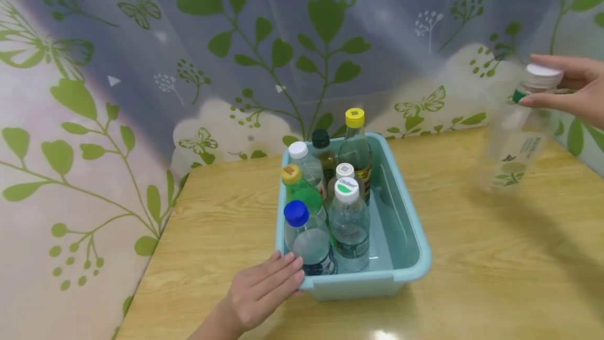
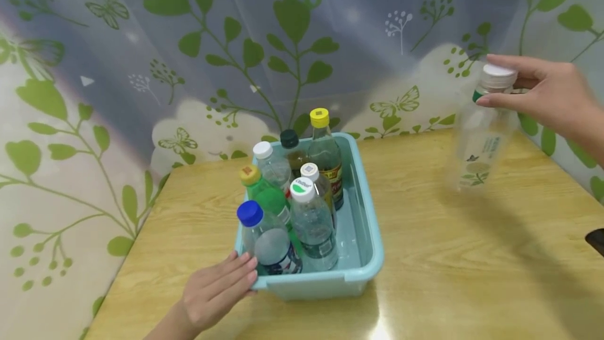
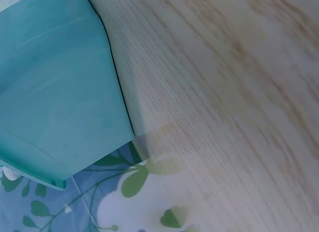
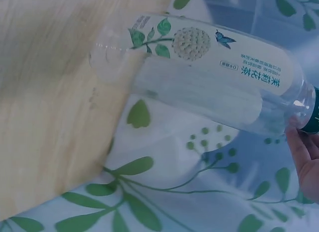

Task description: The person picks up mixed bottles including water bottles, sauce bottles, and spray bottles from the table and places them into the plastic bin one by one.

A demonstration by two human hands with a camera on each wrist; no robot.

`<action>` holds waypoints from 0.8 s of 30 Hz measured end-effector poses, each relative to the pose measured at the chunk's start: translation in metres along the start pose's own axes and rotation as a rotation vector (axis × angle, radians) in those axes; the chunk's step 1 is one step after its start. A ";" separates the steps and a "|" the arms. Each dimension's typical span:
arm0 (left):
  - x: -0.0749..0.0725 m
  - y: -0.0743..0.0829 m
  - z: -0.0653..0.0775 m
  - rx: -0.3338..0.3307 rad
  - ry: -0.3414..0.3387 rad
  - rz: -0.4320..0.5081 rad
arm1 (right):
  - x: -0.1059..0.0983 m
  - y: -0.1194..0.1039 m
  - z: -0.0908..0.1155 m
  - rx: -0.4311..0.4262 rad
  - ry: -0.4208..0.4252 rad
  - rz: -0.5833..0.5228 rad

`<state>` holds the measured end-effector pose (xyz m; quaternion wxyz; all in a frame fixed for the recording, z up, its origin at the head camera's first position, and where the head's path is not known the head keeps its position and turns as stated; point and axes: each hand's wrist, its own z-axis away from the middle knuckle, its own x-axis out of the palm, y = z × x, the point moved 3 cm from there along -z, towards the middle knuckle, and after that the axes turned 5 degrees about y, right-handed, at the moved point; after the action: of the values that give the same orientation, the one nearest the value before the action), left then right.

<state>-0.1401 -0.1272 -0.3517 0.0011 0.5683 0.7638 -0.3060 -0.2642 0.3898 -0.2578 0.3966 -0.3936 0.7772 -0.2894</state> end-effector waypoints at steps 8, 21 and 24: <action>0.000 0.006 0.004 -0.020 -0.008 0.011 | 0.005 -0.030 -0.001 -0.005 -0.027 -0.059; 0.001 0.005 0.002 -0.019 -0.001 0.006 | -0.001 -0.079 0.002 0.081 0.085 0.304; 0.001 0.004 0.002 -0.020 0.000 0.006 | -0.005 -0.083 -0.003 0.093 0.069 0.272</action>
<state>-0.1375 -0.1267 -0.3560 0.0076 0.5705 0.7652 -0.2983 -0.2329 0.3507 -0.1914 0.4229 -0.2557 0.8223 -0.2822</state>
